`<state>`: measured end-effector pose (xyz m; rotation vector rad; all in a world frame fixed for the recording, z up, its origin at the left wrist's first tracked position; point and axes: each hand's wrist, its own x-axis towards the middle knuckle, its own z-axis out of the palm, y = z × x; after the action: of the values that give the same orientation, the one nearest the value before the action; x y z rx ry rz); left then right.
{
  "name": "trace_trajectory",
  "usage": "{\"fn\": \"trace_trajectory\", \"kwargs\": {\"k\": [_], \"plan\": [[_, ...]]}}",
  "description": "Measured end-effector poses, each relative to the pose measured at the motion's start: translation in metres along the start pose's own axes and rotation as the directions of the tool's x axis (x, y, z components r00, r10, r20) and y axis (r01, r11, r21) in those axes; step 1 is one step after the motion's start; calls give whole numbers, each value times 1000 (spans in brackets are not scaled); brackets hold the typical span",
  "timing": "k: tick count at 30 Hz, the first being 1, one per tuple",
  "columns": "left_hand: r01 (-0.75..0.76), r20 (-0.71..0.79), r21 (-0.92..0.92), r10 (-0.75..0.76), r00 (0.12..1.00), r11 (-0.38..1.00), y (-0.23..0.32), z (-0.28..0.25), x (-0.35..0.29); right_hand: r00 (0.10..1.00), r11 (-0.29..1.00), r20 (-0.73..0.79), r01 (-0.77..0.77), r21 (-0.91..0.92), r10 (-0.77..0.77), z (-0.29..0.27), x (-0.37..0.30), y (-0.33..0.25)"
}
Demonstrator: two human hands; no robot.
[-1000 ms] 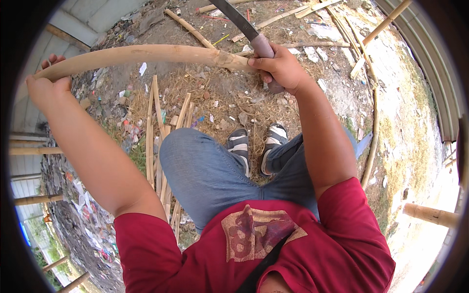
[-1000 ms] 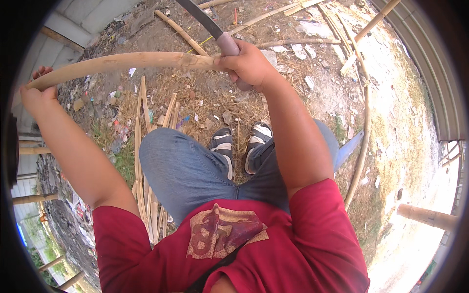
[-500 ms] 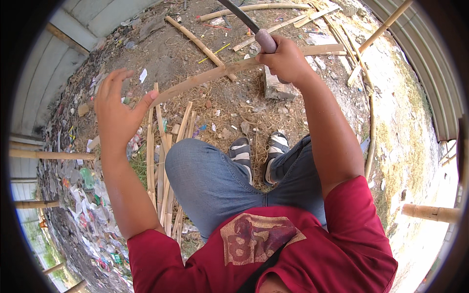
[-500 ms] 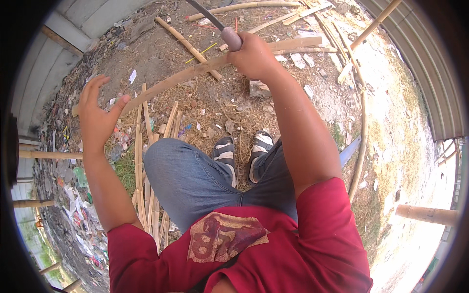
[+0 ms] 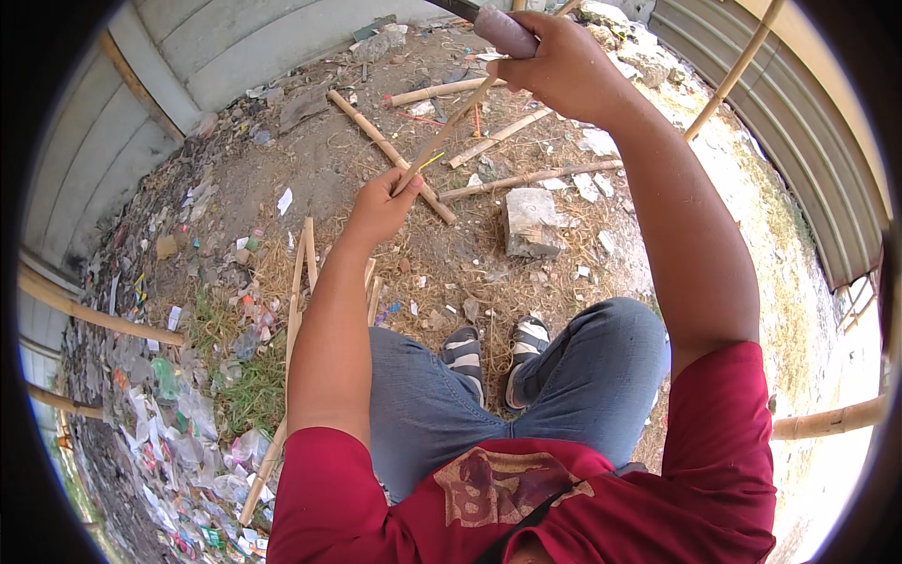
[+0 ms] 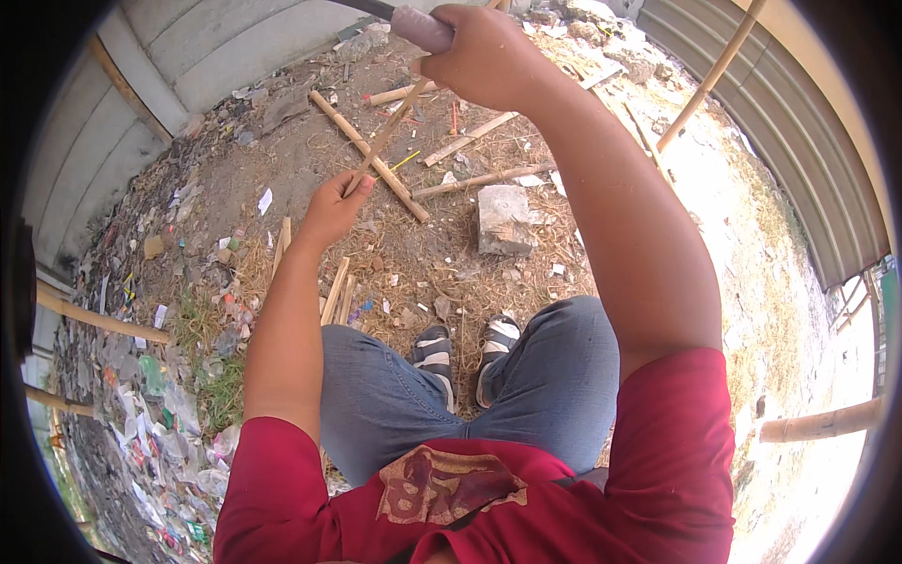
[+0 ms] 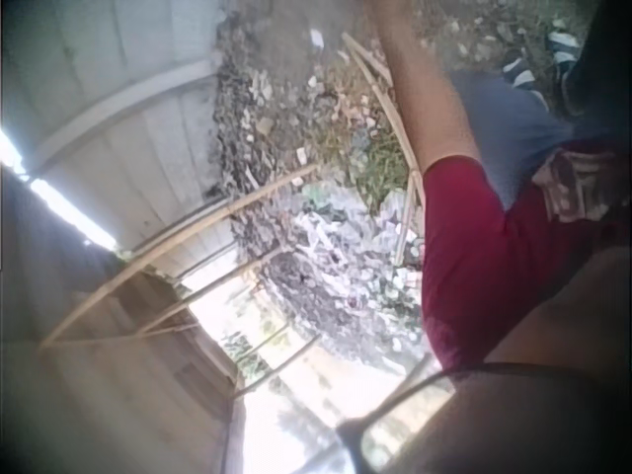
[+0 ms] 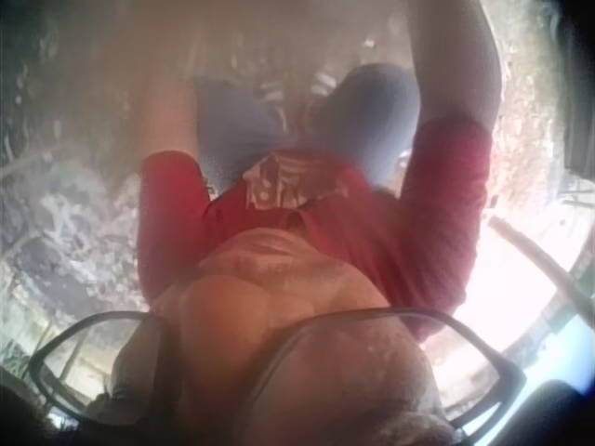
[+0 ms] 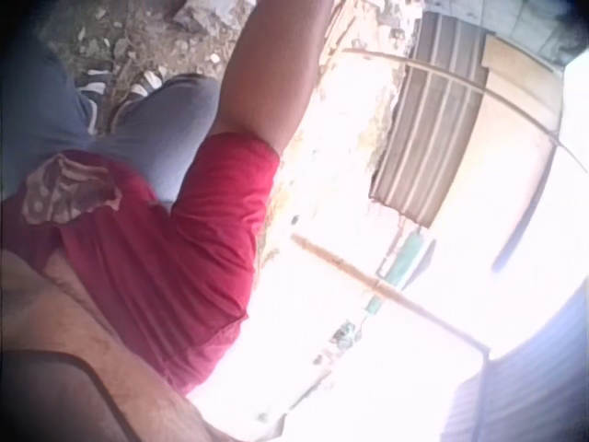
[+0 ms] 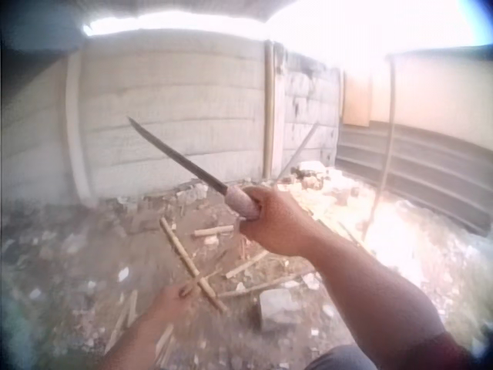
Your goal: The person sits on the ground and uses a machete to shave and split thin strips of bamboo. They hold the bamboo with one hand and repeatedly strike or scrape it with the machete to create thin slivers, which fall to the ground.
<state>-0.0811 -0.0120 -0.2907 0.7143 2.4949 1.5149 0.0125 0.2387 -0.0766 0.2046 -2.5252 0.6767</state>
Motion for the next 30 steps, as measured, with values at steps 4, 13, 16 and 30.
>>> {"fn": "trace_trajectory", "kwargs": {"k": [4, 13, 16, 30], "plan": [[-34, -222, -3, 33, 974, 999, 10, 46, 21, 980, 970, -113, -138, 203, 163, -15, -13, -10], [-70, -490, -217, -46, 870, 974, -19, 80, 42, 930, 733, -107, -201, 650, 350, -22, -68, -24], [-87, -514, -244, -53, 856, 966, -17, 89, 44, 899, 699, -46, -305, 647, 435, -20, -82, -25], [-289, -623, -135, 146, 768, 948, -2, 122, 47, 803, 364, 422, -576, 732, 421, 19, -107, -34]]}}
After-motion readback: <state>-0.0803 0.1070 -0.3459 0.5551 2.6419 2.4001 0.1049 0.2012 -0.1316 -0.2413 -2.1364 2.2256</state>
